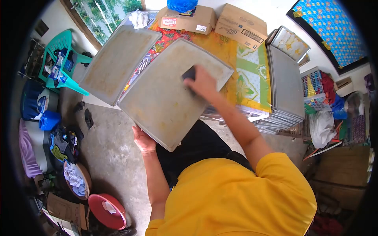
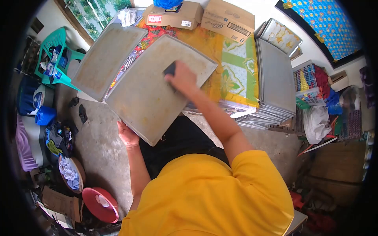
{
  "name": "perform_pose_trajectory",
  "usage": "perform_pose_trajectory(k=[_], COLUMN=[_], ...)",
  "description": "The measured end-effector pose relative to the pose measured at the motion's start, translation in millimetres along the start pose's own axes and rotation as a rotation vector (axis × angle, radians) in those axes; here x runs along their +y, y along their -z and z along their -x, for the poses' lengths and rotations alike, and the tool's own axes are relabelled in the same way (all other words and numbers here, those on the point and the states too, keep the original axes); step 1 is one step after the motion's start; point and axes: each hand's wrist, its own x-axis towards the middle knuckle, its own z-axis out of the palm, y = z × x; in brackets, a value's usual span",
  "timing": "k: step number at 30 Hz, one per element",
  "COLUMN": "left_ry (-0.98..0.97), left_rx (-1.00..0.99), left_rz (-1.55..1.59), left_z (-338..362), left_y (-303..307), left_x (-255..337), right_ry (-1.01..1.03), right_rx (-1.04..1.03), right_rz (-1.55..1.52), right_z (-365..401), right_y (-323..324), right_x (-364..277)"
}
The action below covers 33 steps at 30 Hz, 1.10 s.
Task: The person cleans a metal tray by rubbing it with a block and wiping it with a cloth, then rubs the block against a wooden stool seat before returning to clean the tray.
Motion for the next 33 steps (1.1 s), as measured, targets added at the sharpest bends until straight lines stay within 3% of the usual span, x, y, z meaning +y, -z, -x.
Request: perform_pose_trajectory(k=[4,8,12,15,18,21,23,24,27,28,31,33], left_ry=[-0.017,-0.006,0.064,0.055,0.016,0.020,0.046,0.061,0.050,0.032,0.005,0.045], left_rx=[0.049,0.097,0.143,0.149,0.186,0.206,0.219,0.229,0.240,0.234,0.263,0.347], left_rz=[0.068,0.031,0.029,-0.005,-0.068,-0.067,-0.058,-0.060,-0.057,-0.084,-0.117,-0.107], left_z=[24,15,12,8,11,7,4,5,7,10,13,16], left_y=[-20,-13,-14,8,5,2,-3,-4,4,3,-25,-53], left_x=[-4,-18,-15,-19,-18,-17,-18,-16,-19,-18,-18,-14], right_ry=[-0.228,-0.175,0.056,0.126,-0.307,-0.284,-0.032,0.035,0.122,-0.046,-0.200,-0.012], right_rx=[0.130,0.143,0.067,0.020,0.006,-0.055,-0.113,-0.254,-0.112,-0.082,0.080,-0.017], right_rz=[0.147,0.236,0.113,0.230,0.121,0.147,0.133,0.191,0.146,0.121,0.171,0.189], right_z=[-62,-66,4,27,-21,-10,34,53,46,23,-11,19], right_y=[68,59,10,-1,54,34,-9,-13,-28,-15,15,-13], right_x=[74,131,70,45,78,59,10,-20,-8,3,26,-2])
